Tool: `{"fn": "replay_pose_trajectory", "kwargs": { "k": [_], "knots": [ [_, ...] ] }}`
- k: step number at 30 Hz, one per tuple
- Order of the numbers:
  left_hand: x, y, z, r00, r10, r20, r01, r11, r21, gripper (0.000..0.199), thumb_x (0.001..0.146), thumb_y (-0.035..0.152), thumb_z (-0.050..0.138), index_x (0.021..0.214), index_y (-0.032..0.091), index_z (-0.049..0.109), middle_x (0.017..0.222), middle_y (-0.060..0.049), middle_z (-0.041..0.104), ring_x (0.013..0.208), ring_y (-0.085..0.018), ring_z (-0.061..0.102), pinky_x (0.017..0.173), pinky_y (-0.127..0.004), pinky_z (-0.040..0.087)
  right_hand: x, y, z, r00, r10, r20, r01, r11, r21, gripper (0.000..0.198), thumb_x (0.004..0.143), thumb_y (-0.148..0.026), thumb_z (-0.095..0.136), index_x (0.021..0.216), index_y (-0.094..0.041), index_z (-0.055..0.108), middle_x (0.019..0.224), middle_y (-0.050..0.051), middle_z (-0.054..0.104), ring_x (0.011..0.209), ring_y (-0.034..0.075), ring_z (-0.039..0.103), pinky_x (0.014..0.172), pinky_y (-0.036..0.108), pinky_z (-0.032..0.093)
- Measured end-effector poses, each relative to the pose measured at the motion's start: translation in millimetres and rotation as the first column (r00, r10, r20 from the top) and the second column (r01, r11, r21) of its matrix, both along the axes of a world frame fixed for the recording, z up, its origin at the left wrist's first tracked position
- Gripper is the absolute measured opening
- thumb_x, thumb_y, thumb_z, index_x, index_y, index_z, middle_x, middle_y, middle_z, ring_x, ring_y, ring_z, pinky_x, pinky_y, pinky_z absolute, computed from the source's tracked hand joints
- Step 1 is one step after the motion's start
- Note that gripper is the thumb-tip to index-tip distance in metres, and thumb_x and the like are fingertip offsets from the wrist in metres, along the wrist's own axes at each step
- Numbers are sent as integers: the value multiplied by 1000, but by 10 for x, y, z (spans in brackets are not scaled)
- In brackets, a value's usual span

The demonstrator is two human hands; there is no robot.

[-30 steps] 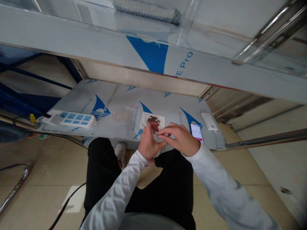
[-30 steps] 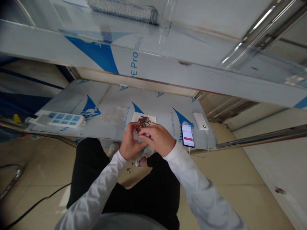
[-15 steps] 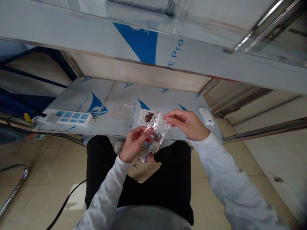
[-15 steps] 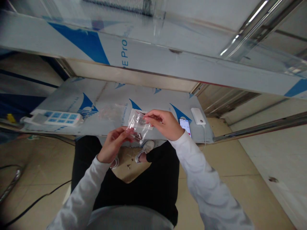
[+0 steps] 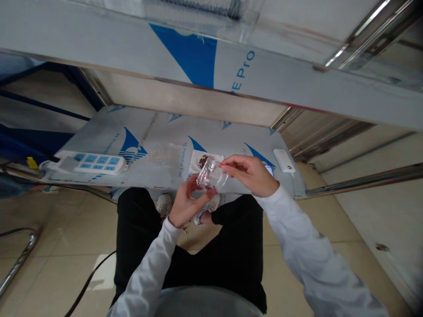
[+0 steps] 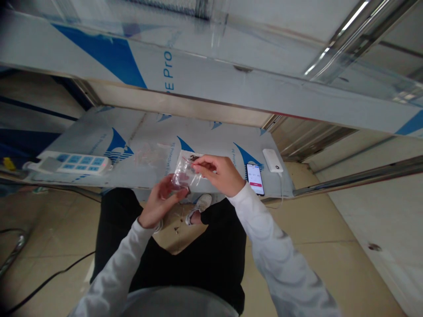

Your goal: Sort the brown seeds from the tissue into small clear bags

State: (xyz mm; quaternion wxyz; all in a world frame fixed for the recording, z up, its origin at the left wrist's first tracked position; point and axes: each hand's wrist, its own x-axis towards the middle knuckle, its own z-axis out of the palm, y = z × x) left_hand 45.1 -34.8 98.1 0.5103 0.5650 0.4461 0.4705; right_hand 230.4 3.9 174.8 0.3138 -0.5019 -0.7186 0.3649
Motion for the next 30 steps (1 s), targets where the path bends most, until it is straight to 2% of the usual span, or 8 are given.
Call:
{"fn": "replay_pose_trajectory", "kwargs": {
  "k": [4,7,10,13,15,21,26,30],
  "knots": [
    [46,30,-71,929,186,-320,-96,956,277,73,60,29,77,125,19,46,118,-12,60,110,-27,57,95,-44,45,-253,-228,-217,957,-62,282,24,990,137,12,84,-22,60,86,-20,71,80,3,72,68,14,62,69,27,48],
    [63,27,-247,911,163,-378,-62,962,266,47,66,15,65,111,19,50,98,-7,64,93,-22,63,85,-37,49,-478,-457,-427,930,-39,365,-26,985,172,13,84,-19,60,82,-21,73,75,4,71,74,18,63,72,29,48],
    [30,14,-470,908,188,-374,-101,966,239,29,69,16,61,96,20,50,87,-3,63,81,-19,63,74,-31,50,-502,-472,-674,980,16,199,-46,988,146,13,85,-26,61,88,-22,73,83,5,72,78,17,64,74,28,49],
    [-16,6,-638,878,262,-400,-197,961,196,23,74,28,63,89,21,48,77,0,61,70,-17,63,68,-29,49,-275,-137,-1024,977,-189,96,179,978,105,22,89,-30,54,98,-19,71,93,6,72,78,15,65,72,25,51],
    [-31,10,-704,860,282,-426,-232,958,166,25,74,33,64,89,21,47,72,2,60,65,-16,62,67,-29,48,-89,198,-1305,874,-375,310,370,926,79,20,88,-24,54,97,-17,70,91,6,72,71,14,64,70,25,51],
    [-22,62,-785,847,291,-444,-233,955,181,26,74,33,64,88,21,46,71,3,61,63,-14,63,64,-26,48,31,760,-1939,800,-368,474,404,914,26,9,73,-16,69,81,-13,73,85,11,72,77,19,66,78,28,48],
    [-4,150,-801,838,297,-457,-221,952,213,25,73,28,64,89,21,47,71,3,61,65,-14,64,64,-26,48,-60,742,-2104,753,-410,515,470,882,15,8,75,-19,66,79,-17,73,86,10,72,82,21,66,77,28,47],
    [22,243,-782,838,296,-458,-204,949,241,26,72,24,65,90,21,47,74,2,62,68,-14,64,67,-26,48,-72,663,-1932,746,-456,486,510,860,24,12,76,-20,64,81,-15,73,83,10,72,76,20,66,74,29,48]
  ]
}}
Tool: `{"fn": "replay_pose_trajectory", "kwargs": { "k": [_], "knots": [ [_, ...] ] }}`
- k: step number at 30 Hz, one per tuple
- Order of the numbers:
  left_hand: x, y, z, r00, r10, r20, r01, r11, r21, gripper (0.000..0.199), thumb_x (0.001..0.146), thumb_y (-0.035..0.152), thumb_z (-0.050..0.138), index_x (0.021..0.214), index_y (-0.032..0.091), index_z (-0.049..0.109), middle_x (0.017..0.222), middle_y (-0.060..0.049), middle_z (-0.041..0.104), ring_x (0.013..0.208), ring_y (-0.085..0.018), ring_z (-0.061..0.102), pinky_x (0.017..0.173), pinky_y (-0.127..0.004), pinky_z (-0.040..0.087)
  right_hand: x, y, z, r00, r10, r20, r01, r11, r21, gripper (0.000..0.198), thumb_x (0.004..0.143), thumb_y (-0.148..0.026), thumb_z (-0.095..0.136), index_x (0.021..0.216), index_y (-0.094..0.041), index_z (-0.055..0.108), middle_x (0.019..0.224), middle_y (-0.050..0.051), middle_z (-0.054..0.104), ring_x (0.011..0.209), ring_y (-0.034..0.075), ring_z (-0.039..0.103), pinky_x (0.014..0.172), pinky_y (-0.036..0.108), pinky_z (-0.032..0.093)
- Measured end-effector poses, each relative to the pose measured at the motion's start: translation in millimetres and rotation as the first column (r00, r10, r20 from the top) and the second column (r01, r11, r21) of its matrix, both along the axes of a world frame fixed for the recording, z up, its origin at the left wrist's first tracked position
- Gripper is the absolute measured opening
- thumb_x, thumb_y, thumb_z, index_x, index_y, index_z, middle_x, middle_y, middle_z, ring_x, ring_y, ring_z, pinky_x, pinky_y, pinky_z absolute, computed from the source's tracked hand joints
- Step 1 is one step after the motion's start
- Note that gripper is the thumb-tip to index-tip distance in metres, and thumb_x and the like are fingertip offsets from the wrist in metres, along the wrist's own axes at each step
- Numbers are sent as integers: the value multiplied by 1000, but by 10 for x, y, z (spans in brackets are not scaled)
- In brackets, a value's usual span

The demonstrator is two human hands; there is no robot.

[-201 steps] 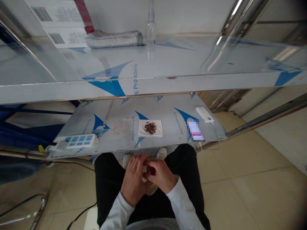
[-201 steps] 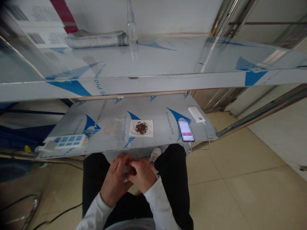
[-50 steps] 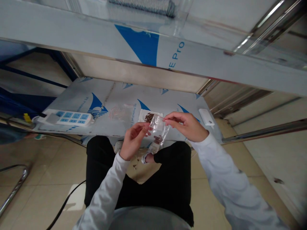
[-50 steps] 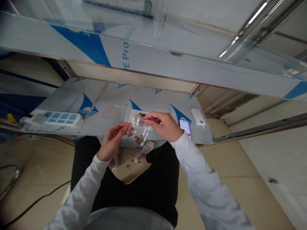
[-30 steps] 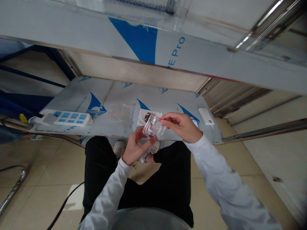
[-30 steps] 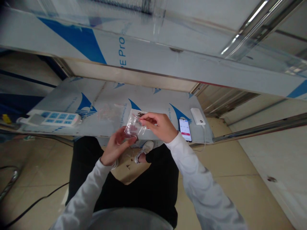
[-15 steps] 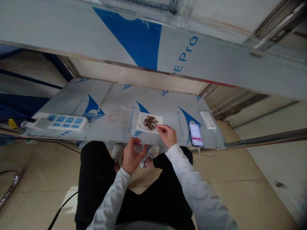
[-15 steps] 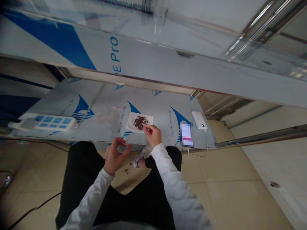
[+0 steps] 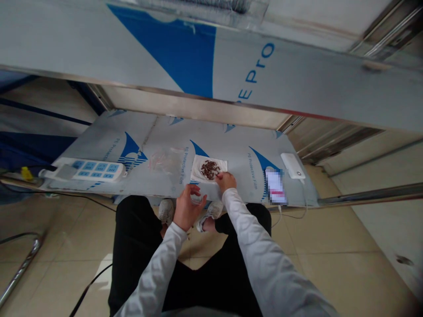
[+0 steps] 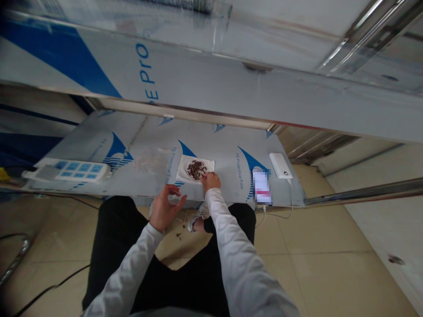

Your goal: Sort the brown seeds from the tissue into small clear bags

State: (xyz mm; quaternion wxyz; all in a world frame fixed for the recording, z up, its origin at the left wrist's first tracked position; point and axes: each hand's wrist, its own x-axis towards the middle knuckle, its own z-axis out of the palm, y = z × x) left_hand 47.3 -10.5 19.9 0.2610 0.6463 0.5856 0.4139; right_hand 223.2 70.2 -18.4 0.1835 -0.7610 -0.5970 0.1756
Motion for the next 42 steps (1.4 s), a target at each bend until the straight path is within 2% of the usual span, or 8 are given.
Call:
{"fn": "replay_pose_trajectory", "kwargs": {
  "k": [3,6,11,14,19,28,38,42],
  "knots": [
    [35,48,45,999,-31,9,31,999,26,26,71,23,64,90,21,47,75,2,62,70,-14,64,68,-27,48,-45,-239,392,994,57,-96,-46,993,109,18,80,-30,61,87,-17,71,79,4,71,65,14,61,68,25,47],
    [106,52,124,996,-84,22,83,996,45,25,71,21,63,90,21,47,77,1,62,72,-15,63,68,-27,48,-132,-565,888,913,317,-257,-244,928,280,13,77,-29,66,82,-18,71,72,1,68,55,11,53,57,22,43],
    [235,-12,233,987,-157,31,155,986,65,25,69,18,61,89,21,46,79,0,62,72,-15,61,65,-26,46,-213,-818,1341,818,565,-108,-555,824,113,12,75,-24,69,64,-18,70,63,0,61,55,10,52,57,23,38],
    [230,-53,203,992,-126,29,123,988,95,23,70,19,61,86,21,45,76,2,59,69,-14,60,64,-25,46,-87,-725,1207,771,613,-171,-597,790,140,19,83,-30,63,71,-19,72,70,2,63,62,12,56,61,23,40],
    [100,-134,91,1000,-20,12,19,998,66,21,73,22,61,87,21,44,70,4,56,65,-13,58,65,-26,46,222,-204,527,961,239,-137,-226,969,102,12,78,-20,65,87,-17,71,75,3,67,63,13,60,68,25,47],
    [-58,-145,4,1000,11,-19,-11,1000,5,22,74,23,59,88,22,44,72,4,58,65,-13,60,64,-25,46,94,319,-237,992,124,-19,-123,991,47,8,74,-12,65,80,-16,69,85,8,67,80,17,63,84,30,47],
    [-38,-28,52,1000,29,8,-29,999,-22,28,70,27,63,87,22,41,72,4,49,64,-12,54,64,-27,44,-20,141,21,996,71,-49,-63,987,146,16,78,-15,61,91,-15,70,95,11,67,86,18,61,84,30,46],
    [13,24,201,997,9,73,-10,1000,15,44,63,30,68,93,19,38,85,-1,50,78,-17,55,71,-31,47,-232,-387,475,892,169,-419,-59,963,261,32,86,-39,54,104,-16,68,97,10,70,76,16,62,70,28,50]
  ]
}}
